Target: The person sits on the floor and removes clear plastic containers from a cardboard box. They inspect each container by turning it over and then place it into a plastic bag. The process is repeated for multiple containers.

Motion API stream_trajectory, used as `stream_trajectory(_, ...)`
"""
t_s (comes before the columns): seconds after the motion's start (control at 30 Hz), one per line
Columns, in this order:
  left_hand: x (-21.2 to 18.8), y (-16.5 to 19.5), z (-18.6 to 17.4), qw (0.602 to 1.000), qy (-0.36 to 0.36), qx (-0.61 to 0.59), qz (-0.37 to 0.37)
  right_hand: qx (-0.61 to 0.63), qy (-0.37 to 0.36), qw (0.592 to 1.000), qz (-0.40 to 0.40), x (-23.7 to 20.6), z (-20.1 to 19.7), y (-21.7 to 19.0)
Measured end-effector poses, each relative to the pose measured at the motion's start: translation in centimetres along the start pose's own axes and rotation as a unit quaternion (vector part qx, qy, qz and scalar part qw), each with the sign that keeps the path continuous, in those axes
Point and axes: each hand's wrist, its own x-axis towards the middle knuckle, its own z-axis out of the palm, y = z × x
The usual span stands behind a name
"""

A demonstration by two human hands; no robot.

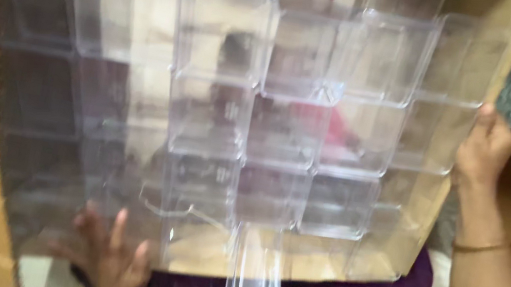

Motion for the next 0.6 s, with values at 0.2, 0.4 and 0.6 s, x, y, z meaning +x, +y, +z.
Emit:
stream_trajectory(0.2, 1.1, 0.4, 2.1, 0.995, 0.069, 0.073, -0.01, 0.052, -0.003, 0.999, -0.001, 0.4, 0.4, -0.7)
stream_trajectory(0.4, 2.0, 1.3, 1.5, 0.993, 0.074, 0.089, 0.002, 0.082, -0.035, 0.995, -0.051, 0.8, 0.5, -3.3)
stream_trajectory(0.6, 2.0, 1.9, 1.0, 0.994, 0.054, 0.092, -0.012, 0.032, -0.026, 0.997, -0.061, 1.3, 1.4, -4.8)
